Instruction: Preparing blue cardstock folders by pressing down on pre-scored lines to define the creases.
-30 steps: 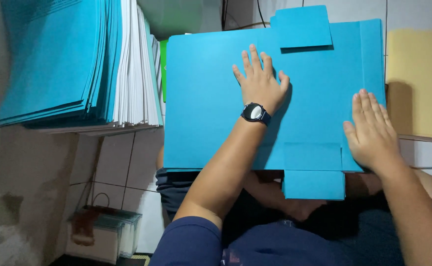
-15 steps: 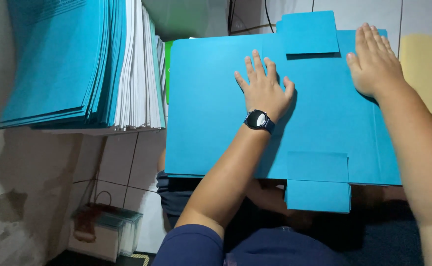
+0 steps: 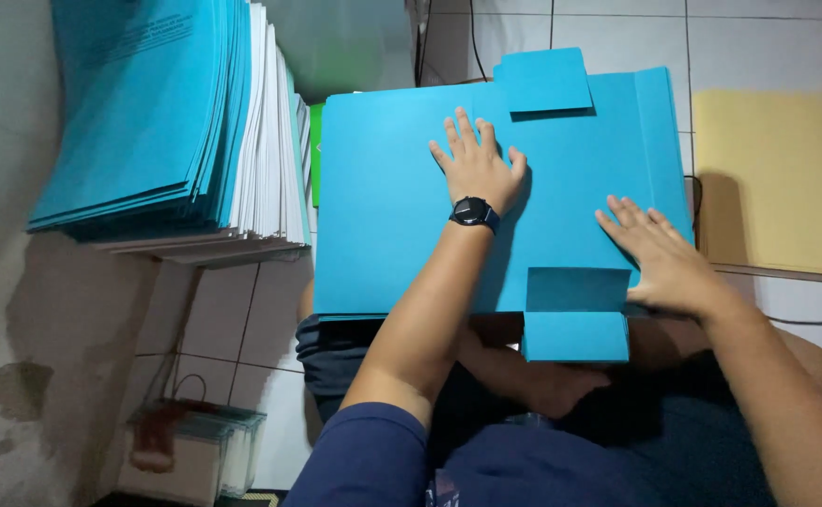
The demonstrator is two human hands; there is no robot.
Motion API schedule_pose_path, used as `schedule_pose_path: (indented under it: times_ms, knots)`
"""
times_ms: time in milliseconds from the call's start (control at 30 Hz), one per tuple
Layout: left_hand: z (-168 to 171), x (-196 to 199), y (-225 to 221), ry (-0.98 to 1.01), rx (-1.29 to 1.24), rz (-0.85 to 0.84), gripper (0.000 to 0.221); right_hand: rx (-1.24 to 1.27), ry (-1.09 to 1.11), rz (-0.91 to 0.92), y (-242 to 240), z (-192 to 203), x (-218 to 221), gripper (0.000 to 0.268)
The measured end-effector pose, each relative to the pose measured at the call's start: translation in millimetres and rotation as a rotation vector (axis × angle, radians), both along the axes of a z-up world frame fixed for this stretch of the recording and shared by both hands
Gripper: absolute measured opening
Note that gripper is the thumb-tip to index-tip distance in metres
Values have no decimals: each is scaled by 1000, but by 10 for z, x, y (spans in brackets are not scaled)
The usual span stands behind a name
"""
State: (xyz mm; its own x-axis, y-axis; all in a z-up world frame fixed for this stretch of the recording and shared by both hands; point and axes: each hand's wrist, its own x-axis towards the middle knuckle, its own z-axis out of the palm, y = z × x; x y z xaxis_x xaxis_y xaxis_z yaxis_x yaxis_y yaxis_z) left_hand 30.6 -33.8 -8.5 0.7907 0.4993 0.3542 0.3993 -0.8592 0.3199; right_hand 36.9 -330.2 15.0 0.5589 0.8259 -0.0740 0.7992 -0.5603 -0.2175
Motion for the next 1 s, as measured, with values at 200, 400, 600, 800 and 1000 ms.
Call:
schedule_pose_path:
  times_ms: [200, 400, 600, 800, 1000]
  knots:
    - [167, -65, 0, 230, -81, -31, 64, -39, -106, 122, 365, 115, -823, 143]
    - [157, -67, 28, 224, -53, -27, 64, -6, -186, 22, 235, -49, -808, 131]
    - [233, -85, -24, 237, -63, -36, 64, -37, -204, 96, 341, 81, -905, 111]
    - [19, -42, 13, -7, -2, -4, 68, 33, -118, -43, -120, 28, -147, 92]
    - [13, -19, -1, 10, 2, -12, 67, -257, -113, -40, 136, 108, 834, 89]
